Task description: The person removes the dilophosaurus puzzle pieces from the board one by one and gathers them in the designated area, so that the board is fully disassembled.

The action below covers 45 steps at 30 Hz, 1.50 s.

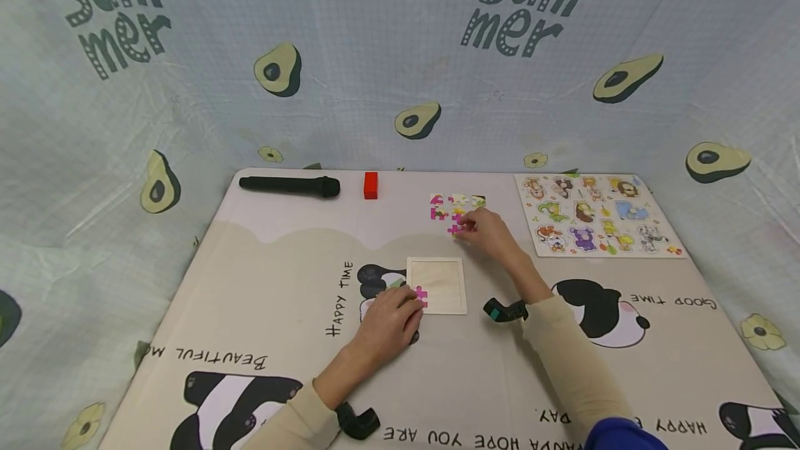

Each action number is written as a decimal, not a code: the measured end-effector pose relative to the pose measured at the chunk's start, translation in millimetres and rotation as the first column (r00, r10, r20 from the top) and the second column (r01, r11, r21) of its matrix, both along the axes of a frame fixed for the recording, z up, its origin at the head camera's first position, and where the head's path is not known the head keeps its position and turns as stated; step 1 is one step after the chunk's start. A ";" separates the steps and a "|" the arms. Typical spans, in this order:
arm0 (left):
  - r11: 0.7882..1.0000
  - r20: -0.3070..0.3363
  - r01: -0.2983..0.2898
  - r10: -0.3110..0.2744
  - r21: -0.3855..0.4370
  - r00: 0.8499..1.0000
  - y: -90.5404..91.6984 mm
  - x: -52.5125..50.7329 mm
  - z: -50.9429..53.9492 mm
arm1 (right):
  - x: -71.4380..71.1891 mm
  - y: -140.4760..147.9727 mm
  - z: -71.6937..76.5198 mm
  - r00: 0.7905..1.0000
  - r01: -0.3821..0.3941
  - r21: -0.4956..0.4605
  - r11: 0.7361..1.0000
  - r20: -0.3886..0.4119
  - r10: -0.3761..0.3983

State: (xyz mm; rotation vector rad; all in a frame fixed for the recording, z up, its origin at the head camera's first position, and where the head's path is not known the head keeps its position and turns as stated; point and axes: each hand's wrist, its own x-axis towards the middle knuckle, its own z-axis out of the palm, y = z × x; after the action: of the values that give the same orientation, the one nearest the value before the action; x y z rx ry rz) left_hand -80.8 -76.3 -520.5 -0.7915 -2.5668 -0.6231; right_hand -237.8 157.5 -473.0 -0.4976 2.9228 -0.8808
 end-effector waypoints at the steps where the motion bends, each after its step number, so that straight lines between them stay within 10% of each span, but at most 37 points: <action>1: 1.000 -0.002 0.001 -0.001 0.002 1.000 -0.2 -0.2 -0.1 | 1.4 -1.3 0.6 1.000 -0.001 -0.005 1.000 0.000 0.001; 28: 0.999 -0.054 0.011 -0.009 0.046 0.998 -2.7 -0.6 1.8 | 46.6 -27.3 5.0 0.993 -0.115 -0.035 0.993 0.014 0.115; 45: 0.995 -0.061 -0.099 0.099 0.003 0.993 -5.9 -1.5 1.9 | 69.4 -40.4 -2.8 0.981 -0.189 -0.010 0.982 0.041 0.189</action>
State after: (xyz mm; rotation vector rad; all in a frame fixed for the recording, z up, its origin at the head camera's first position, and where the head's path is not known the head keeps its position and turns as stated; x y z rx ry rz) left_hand -82.3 -82.2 -518.6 -0.6686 -2.5328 -0.5598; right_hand -168.4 117.2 -475.8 -0.7337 2.7786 -0.8639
